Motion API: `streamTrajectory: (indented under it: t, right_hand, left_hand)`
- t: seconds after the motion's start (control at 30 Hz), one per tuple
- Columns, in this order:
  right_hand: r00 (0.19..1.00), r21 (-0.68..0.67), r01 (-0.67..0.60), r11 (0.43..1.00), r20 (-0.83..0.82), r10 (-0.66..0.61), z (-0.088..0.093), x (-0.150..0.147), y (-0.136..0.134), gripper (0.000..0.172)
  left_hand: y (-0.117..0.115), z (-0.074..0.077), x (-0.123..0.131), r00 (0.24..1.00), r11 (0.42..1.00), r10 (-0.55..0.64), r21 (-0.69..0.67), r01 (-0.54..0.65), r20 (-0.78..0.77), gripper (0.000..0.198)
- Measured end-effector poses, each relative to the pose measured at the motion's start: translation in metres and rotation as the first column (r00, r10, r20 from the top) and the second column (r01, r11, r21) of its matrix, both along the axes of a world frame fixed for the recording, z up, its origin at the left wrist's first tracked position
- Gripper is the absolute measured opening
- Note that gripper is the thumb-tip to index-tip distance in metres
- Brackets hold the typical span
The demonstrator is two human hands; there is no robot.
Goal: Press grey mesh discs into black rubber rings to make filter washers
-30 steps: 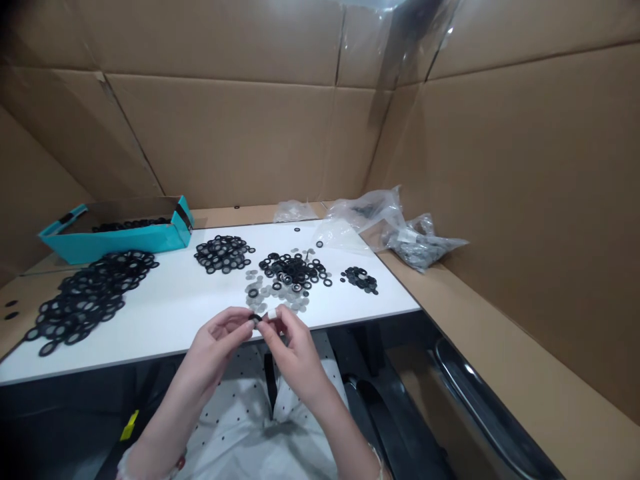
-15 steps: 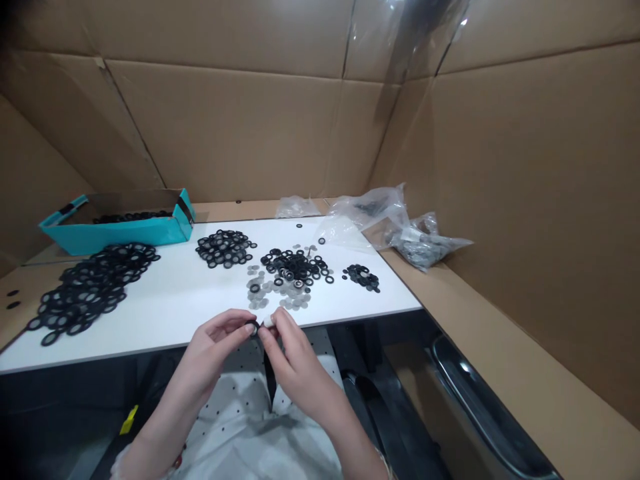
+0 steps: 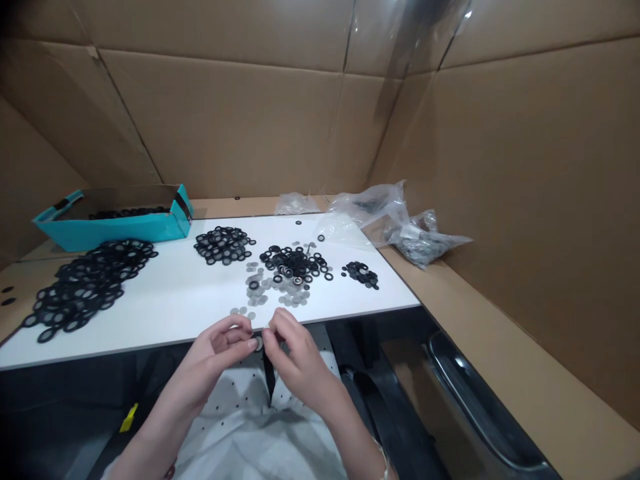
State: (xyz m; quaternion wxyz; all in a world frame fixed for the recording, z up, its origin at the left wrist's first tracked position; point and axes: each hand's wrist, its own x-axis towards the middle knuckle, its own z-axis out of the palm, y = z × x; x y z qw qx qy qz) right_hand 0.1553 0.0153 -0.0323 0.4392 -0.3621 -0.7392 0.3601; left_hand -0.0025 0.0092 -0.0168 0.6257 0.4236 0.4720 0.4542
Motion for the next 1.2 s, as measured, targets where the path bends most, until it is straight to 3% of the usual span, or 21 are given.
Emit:
streamTrajectory:
  t: [0.1,0.3,0.5,0.67,0.8,1.0,1.2]
  right_hand:
    - [0.999,-0.05,-0.047,0.998,0.019,0.048,0.0,0.001,-0.001,0.027]
    - [0.999,-0.092,0.015,0.996,0.035,-0.012,-0.008,0.004,-0.003,0.027]
    - [1.0,-0.086,-0.013,0.996,-0.003,0.013,-0.009,0.002,-0.007,0.028]
    - [0.999,-0.054,0.039,0.998,-0.024,-0.041,-0.001,0.001,-0.015,0.028]
    - [1.0,-0.074,0.006,0.997,-0.006,-0.007,0.003,0.005,-0.016,0.03]
    - [0.981,-0.17,-0.166,0.971,0.073,0.181,0.007,0.008,-0.009,0.032]
    - [0.977,-0.152,-0.129,0.98,0.148,0.152,0.016,0.008,-0.012,0.028]
  left_hand:
    - [-0.001,-0.002,-0.001,0.999,0.998,0.035,0.043,-0.034,-0.022,0.022]
    - [-0.002,-0.002,0.003,0.996,0.996,-0.086,0.022,0.087,-0.038,0.027]
    - [-0.002,-0.007,0.007,0.995,0.999,-0.006,-0.046,0.011,0.095,0.029]
    - [-0.003,-0.005,0.005,0.996,0.999,-0.013,-0.05,0.017,0.087,0.031]
    - [-0.006,-0.001,0.0,0.99,0.99,-0.131,-0.052,0.134,0.053,0.029]
    - [-0.006,0.002,-0.002,0.96,0.955,-0.276,-0.098,0.279,0.045,0.031]
    - [-0.005,0.003,-0.005,0.948,0.942,-0.319,-0.108,0.317,-0.001,0.029]
